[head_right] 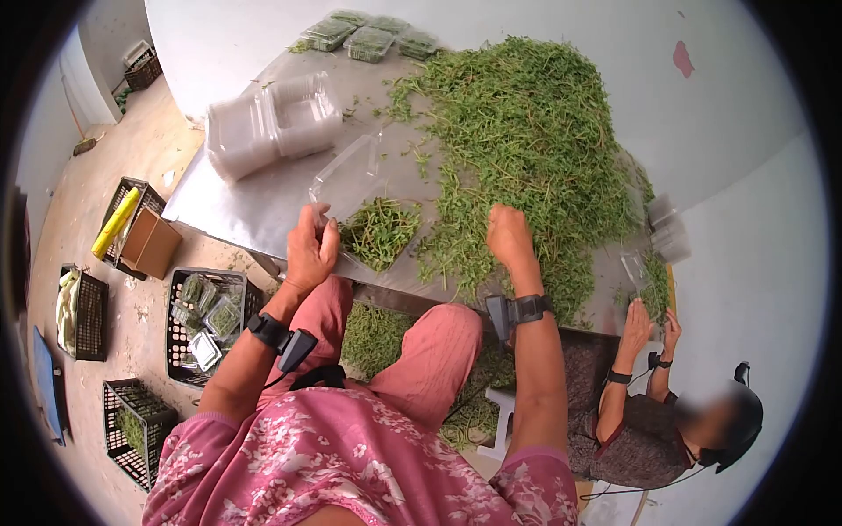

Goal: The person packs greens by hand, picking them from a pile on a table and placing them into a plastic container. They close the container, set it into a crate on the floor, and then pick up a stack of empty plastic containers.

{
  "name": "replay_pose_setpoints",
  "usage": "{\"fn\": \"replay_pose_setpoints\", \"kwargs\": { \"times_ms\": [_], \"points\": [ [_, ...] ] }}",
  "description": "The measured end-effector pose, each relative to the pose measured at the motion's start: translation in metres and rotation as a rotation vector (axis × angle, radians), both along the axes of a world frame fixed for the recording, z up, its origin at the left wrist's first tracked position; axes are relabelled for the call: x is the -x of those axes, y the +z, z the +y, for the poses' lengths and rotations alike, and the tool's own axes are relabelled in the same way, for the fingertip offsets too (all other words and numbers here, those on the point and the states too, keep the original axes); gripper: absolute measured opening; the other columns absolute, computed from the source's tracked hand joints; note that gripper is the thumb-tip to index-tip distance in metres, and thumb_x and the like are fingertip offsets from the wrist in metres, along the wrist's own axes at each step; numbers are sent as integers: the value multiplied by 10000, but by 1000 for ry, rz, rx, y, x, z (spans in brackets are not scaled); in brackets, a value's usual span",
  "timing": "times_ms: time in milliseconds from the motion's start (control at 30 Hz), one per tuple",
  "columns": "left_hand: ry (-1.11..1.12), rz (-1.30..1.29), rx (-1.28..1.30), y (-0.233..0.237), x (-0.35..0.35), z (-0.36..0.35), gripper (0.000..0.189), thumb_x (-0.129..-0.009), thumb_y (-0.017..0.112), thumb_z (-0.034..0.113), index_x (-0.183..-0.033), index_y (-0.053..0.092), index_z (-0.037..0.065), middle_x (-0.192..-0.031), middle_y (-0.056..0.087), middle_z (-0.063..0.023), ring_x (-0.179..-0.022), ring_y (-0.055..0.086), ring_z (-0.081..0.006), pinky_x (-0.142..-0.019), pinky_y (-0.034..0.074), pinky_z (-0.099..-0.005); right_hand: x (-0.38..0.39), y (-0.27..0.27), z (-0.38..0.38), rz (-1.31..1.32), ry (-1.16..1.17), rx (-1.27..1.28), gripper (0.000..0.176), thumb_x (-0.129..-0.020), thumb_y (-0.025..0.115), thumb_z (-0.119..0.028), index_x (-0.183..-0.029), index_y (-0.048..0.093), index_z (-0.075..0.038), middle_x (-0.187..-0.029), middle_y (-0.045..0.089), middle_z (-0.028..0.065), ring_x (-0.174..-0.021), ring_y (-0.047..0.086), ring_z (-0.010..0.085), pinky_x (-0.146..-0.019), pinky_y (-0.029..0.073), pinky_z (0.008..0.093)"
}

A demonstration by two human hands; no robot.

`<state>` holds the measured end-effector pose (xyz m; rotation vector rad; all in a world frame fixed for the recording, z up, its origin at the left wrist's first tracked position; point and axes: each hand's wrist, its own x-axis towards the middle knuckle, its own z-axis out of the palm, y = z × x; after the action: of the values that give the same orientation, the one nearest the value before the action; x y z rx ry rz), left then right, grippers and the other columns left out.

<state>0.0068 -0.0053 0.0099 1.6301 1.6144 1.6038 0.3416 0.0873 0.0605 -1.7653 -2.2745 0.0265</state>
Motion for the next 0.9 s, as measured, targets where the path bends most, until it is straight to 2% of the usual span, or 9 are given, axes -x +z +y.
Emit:
{"fn": "replay_pose_setpoints", "kwargs": {
  "times_ms": [100,200,300,400,500,600,700,800,900],
  "points": [
    [-9,-12,17,-1,0,0,250,-891,585,142,-1118,543,47,-636,579,-135,-577,600,-353,-563,468,-412,4,8,8,224,32,-108,84,-815,607,12,-897,595,24,-837,644,234,-790,653,393,-672,514,449],
    [-8,-4,-2,0,0,0,241,-891,584,135,-1109,540,43,-627,571,-140,-569,595,-354,-559,465,-413,24,25,9,383,-18,-63,94,-820,614,11,-912,604,26,-834,656,219,-749,663,338,-645,508,382],
    [-10,7,-8,0,1,1,237,-889,585,131,-1104,538,42,-620,564,-144,-562,592,-355,-551,463,-415,32,18,21,465,-3,-93,95,-828,613,8,-920,614,30,-774,652,190,-689,659,299,-607,488,336],
    [-7,11,-19,3,1,0,238,-885,587,123,-1104,537,42,-619,562,-145,-550,589,-355,-537,460,-415,32,9,37,383,-60,33,183,-843,654,-42,-1016,640,16,-924,668,206,-833,667,318,-701,519,371],
    [-9,10,-9,3,1,-1,243,-881,588,113,-1108,535,42,-618,560,-142,-540,589,-348,-529,460,-410,35,3,40,115,-40,25,355,-847,714,-129,-1153,613,18,-1161,611,224,-1046,622,345,-842,520,437],
    [-6,17,-8,4,1,-1,252,-877,588,104,-1115,532,41,-615,556,-138,-536,590,-340,-531,464,-402,43,12,40,1,-166,218,555,-838,753,-248,-1275,545,23,-1323,512,220,-1210,531,374,-964,481,485],
    [-2,13,-6,5,0,-2,257,-876,586,103,-1120,531,42,-615,555,-136,-536,591,-336,-534,467,-399,40,10,38,-106,-192,183,609,-830,759,-287,-1299,522,22,-1329,516,212,-1222,532,379,-973,484,484],
    [-17,-15,-22,3,0,-2,226,-908,587,91,-1110,554,-5,-619,505,-111,-515,509,-219,-528,429,-335,45,33,34,-236,-226,384,634,-813,761,-252,-1322,508,29,-1334,520,233,-1222,519,392,-1000,453,475],
    [-19,-12,-24,2,-1,-1,223,-908,584,90,-1107,555,-7,-621,498,-112,-517,508,-224,-532,430,-336,30,14,37,-269,-201,299,465,-824,737,-224,-1198,581,3,-1332,538,213,-1142,588,396,-928,505,514]
  ]
}}
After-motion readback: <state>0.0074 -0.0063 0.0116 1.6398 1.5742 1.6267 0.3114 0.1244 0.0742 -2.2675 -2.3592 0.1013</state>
